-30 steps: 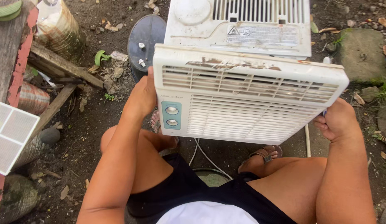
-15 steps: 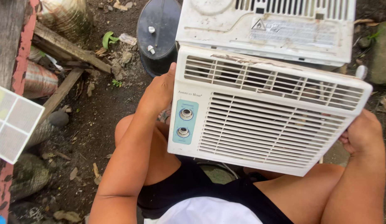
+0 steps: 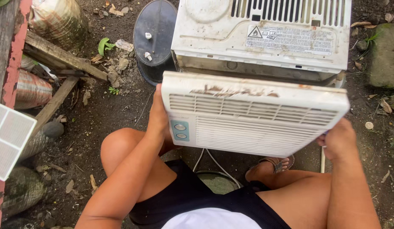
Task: The person sits on the ground beside a window air conditioner placed on a wooden pallet. They handle the front panel and filter frame, reposition and tilt the unit, and then work on its power cord and plug near the rear of the cabinet.
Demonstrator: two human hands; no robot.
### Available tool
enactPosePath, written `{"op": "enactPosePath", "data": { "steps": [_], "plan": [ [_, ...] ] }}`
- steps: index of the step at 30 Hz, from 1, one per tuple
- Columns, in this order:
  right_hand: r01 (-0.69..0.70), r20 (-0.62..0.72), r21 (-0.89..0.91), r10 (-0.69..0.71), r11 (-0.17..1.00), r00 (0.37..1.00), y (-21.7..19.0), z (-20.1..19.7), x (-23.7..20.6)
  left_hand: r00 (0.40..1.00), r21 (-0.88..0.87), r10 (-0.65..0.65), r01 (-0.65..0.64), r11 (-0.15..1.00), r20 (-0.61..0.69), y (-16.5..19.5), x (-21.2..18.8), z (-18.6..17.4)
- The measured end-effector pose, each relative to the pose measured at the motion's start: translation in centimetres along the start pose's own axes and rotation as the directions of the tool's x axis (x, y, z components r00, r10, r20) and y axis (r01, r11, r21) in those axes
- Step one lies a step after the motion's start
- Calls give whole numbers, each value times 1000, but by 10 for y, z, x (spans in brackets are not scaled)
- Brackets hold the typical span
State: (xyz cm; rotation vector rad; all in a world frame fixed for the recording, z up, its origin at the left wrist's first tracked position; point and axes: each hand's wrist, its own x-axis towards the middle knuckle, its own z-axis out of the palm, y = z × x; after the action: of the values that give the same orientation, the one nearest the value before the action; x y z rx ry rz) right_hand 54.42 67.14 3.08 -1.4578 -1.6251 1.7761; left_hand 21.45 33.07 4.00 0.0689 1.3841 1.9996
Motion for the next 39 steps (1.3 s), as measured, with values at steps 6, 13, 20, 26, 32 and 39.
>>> {"op": "enactPosePath", "data": {
  "steps": [6, 13, 20, 26, 32, 39],
  "plan": [
    [117, 37, 48, -119, 992, 992, 43, 10, 6, 998, -100, 42, -46, 994, -41, -28, 9, -36],
    [213, -31, 333, -215, 919, 976, 49, 21, 5, 987, -224, 106, -131, 966, -121, -38, 25, -27],
    [368, -207, 403, -308, 838, 928, 16, 42, 17, 909, 87, 393, -384, 919, -136, -4, 47, 11],
    [363, -284, 373, -268, 854, 921, -4, 35, 30, 886, 46, 454, -451, 891, -99, 9, 59, 40],
    [323, -269, 415, -224, 851, 937, -8, 42, 47, 919, -14, 365, -371, 929, -150, 8, 86, 45],
    [311, -250, 384, -226, 869, 941, 10, 36, 62, 870, 153, 455, -431, 889, -189, -11, 97, 43]
  ]
}}
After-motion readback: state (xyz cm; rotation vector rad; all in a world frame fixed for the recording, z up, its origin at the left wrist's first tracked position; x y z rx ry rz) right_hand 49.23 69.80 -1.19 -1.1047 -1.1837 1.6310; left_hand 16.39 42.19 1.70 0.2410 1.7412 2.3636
